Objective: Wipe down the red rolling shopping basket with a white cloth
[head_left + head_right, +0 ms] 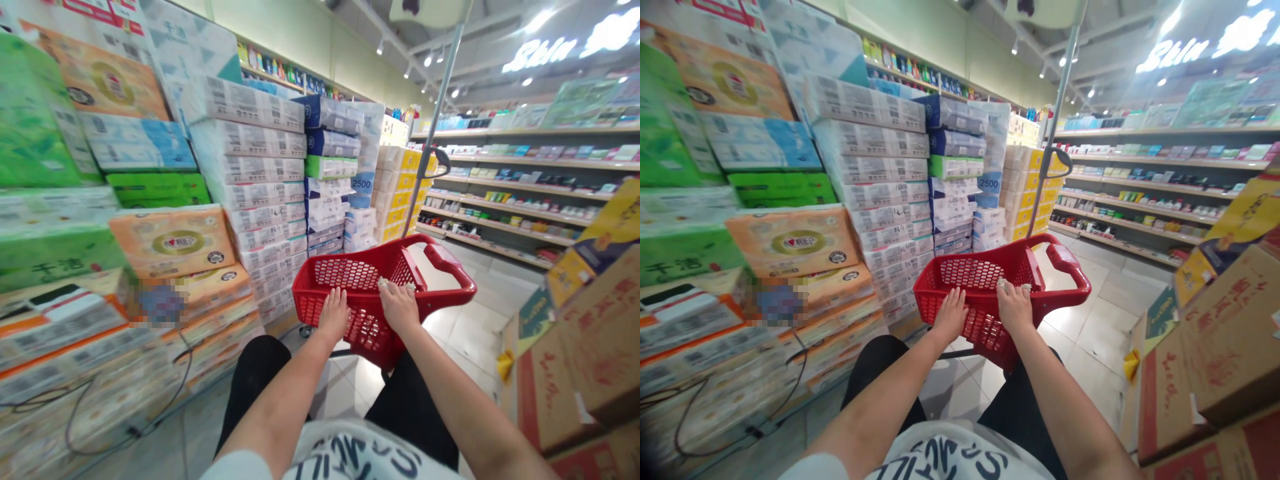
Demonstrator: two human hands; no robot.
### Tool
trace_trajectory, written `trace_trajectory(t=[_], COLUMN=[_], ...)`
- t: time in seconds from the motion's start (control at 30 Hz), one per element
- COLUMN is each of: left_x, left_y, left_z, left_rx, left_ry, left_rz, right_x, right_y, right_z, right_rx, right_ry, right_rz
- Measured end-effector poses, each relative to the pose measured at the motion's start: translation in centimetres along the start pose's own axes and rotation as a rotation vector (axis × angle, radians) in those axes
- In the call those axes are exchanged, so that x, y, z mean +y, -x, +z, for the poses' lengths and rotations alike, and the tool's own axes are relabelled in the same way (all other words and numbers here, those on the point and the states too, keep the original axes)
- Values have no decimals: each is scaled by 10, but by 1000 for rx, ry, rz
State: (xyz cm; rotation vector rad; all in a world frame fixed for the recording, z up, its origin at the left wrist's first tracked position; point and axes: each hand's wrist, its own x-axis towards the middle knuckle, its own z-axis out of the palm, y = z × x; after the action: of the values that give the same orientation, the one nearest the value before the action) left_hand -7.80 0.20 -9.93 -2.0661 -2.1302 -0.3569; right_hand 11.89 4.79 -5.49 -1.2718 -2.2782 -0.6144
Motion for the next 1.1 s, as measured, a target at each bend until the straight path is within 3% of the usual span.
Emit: trace_trajectory(t=[0.33, 0.67, 0.83, 0.9, 0.97, 1.1], left_x=[-7, -12, -13, -4, 14, 60], left_y=[1, -5, -17, -22, -26, -25], left_z=[9, 8, 4, -3, -12, -33], left_rx=[-60, -75, -122, -100, -2, 198], left_ry=[-31, -11, 83, 187, 363, 792], left_rz=[51, -6, 19, -12, 12, 366], right_x=[-19, -14, -23, -26, -27, -20], right_y=[19, 16, 26, 25, 21, 10], right_z=[-16, -55, -56, -54, -52, -54], right_rx=[21, -228, -205, -186, -160, -77], right_ry=[-54, -44, -21, -55, -137, -354], right_rz=[71, -77, -122, -103, -45, 28])
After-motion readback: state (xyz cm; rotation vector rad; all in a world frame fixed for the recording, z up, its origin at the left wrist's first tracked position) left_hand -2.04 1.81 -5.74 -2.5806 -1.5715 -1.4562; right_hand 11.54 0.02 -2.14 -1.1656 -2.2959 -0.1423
